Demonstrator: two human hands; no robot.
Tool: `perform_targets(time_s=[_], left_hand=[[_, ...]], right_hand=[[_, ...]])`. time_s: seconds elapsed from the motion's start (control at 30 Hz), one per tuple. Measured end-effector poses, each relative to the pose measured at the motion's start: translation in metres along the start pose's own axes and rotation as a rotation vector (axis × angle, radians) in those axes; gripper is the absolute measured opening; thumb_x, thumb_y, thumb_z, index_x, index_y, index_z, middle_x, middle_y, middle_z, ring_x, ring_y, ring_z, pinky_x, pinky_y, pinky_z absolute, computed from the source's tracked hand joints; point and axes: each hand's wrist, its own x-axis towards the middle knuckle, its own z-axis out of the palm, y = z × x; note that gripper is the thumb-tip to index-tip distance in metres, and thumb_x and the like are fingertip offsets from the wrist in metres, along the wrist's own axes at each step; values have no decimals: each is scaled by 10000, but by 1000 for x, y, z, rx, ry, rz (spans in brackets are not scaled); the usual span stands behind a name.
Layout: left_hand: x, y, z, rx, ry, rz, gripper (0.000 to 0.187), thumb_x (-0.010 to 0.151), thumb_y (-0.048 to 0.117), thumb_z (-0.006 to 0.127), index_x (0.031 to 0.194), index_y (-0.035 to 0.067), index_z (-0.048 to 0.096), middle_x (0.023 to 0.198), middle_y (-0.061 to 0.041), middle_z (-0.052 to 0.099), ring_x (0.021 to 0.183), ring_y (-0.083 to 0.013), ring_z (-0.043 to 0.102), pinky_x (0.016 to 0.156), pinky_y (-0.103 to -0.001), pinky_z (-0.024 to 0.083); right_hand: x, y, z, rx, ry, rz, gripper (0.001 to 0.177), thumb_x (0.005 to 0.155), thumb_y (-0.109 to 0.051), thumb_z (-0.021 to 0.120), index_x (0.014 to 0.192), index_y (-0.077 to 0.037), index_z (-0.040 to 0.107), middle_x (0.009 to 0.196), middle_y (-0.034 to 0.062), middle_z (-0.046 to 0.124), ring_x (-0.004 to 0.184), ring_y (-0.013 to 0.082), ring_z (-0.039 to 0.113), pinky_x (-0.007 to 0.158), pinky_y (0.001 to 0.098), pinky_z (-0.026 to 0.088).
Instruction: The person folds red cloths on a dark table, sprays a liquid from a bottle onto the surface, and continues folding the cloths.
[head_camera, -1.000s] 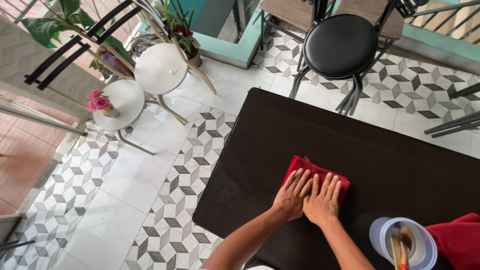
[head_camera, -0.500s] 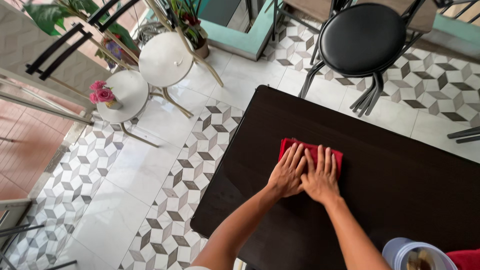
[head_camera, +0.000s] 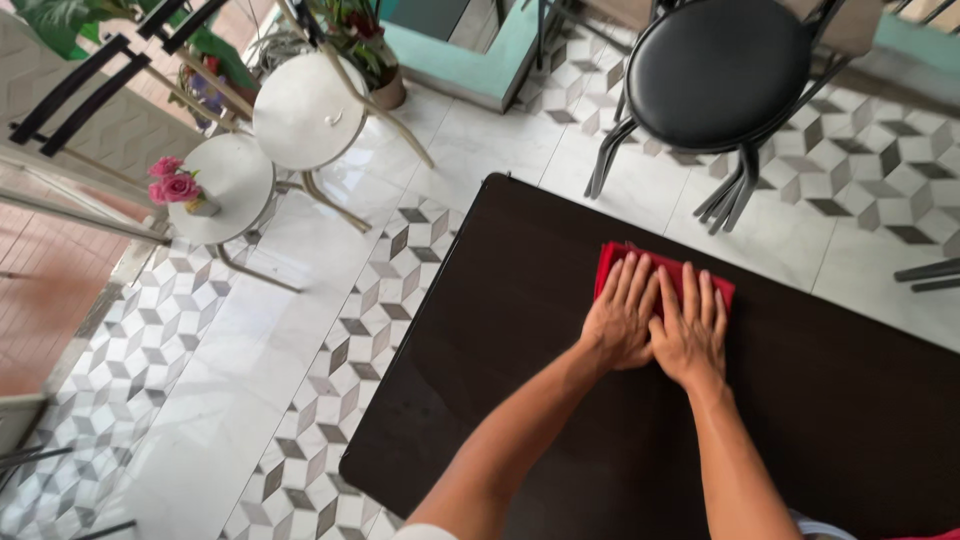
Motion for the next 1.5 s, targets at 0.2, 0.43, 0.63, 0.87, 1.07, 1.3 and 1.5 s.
perform_targets(time_s=[0.2,0.43,0.63,0.87,1.07,1.3,1.5], left_hand=[[-61,41,-1,38,5,98,875,923,546,374,1614,26,239,1703,-193,175,1589,-366,113,1291,-481,30],[-164,46,2,3,12,114,824,955,505,345,1608,25,194,1698,-165,142,1584,-318,71,1284,-469,13],[-225,2,2,-108,-46,66,851,959,519,346,1606,-9,182,1703,-178,129,1588,-313,60,1280,-452,-1],[-195,-27,25,-112,-41,40,859,973,539,344,1614,-11,186,1718,-180,138,1601,-327,51,1295,-472,-9],[-118,-46,66,-136,-134,-7,840,968,522,321,1605,-1,163,1709,-172,61,1586,-332,-13,1266,-486,-57],[-29,-50,64,-91,-13,-66,875,940,535,352,1627,20,183,1720,-180,75,1596,-335,6,1281,-492,-39],[9,-22,40,3,-75,35,865,937,537,383,1601,6,221,1694,-239,103,1576,-400,42,1260,-528,-12]], right_hand=[[-94,-14,1,-15,19,95,840,866,-400,563,1627,-258,236,1711,168,132,1581,379,87,1259,561,46],[-163,-73,12,-113,-81,116,927,827,-441,569,1604,-236,106,1668,245,26,1539,464,-15,1222,621,-17],[-166,-149,15,-225,-336,76,898,919,-523,508,1608,-224,15,1652,280,-69,1524,495,-90,1208,639,-56],[-123,-150,21,-31,-94,-22,866,873,-431,523,1601,-233,98,1655,251,14,1523,465,-29,1202,631,-25],[-65,-123,26,-14,-28,-24,827,869,-402,542,1607,-271,195,1678,214,76,1549,442,32,1229,617,9],[16,-60,31,-3,-29,-7,813,872,-399,569,1606,-316,229,1697,152,103,1570,383,56,1251,572,14],[14,-17,28,18,-75,81,837,879,-383,572,1623,-305,195,1707,142,85,1568,367,31,1236,543,-1]])
